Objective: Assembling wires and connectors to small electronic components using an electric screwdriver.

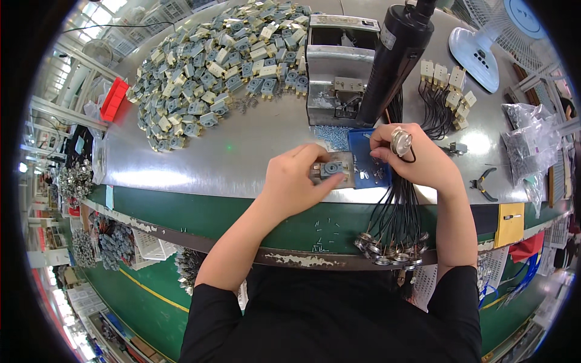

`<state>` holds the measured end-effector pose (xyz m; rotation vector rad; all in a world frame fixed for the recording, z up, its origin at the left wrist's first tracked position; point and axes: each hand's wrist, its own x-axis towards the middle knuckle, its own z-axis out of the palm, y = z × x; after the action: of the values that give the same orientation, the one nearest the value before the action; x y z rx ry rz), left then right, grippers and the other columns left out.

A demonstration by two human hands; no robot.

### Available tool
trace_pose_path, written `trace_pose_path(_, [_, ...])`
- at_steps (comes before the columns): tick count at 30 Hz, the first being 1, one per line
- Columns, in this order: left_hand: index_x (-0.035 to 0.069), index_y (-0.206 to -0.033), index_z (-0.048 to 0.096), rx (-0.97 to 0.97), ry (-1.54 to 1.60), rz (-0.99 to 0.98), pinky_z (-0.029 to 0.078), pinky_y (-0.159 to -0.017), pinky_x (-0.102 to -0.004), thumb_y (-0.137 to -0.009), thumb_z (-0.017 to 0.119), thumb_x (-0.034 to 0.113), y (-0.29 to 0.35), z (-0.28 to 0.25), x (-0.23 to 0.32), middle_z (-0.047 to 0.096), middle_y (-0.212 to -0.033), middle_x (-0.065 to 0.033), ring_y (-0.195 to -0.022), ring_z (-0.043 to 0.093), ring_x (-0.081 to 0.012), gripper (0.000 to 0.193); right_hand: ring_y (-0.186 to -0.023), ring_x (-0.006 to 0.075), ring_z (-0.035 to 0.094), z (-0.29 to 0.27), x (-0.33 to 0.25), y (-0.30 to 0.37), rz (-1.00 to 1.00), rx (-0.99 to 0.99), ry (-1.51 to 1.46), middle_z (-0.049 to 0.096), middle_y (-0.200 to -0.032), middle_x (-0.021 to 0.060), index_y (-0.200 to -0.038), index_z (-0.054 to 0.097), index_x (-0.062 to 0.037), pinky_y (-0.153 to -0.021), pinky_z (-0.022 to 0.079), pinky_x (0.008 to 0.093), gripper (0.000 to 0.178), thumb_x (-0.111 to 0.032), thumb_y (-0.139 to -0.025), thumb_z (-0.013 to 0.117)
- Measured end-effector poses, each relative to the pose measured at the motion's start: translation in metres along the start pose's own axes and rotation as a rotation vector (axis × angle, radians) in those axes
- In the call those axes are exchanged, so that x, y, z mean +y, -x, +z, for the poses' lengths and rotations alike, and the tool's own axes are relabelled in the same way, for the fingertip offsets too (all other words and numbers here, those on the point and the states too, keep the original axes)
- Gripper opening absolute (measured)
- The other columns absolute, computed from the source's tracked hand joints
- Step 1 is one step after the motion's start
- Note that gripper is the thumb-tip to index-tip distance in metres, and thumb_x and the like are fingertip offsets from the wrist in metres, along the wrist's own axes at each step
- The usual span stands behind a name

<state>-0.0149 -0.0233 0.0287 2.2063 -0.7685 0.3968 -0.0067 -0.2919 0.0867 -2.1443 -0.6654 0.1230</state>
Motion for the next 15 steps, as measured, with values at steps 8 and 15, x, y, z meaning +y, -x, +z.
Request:
trace_pose_path(8, [0.005, -0.09, 0.077, -0.057, 0.424, -0.183, 0.038, -0.051, -0.0223, -0.074, 0.094, 0.009, 0.012, 0.002, -0.014, 0.079, -0.095, -0.0047, -0.053, 0.045, -0.0041, 0.024, -0.081, 0.0318, 0.071, 0.002, -0.003, -0.001, 0.023, -0.036, -0.035, 0.073, -0.087, 0.0169, -0.099, 0.07, 0.0036, -0.075, 0.057, 0.0383, 0.015, 0.007, -0.085, 0.069])
trace_pose_path(15, [0.006, -0.103, 0.079, 0.046, 0.262, -0.253, 0.052, -0.06, -0.0273, -0.086, 0.082, 0.008, -0.01, -0.012, -0.031, 0.078, -0.105, -0.0073, -0.067, 0.065, -0.0126, 0.018, -0.079, 0.0274, 0.073, 0.003, -0.007, 0.001, -0.076, -0.022, 0.07, 0.075, -0.088, 0.0124, -0.096, 0.073, 0.0012, -0.073, 0.057, 0.0347, 0.015, 0.005, -0.082, 0.076])
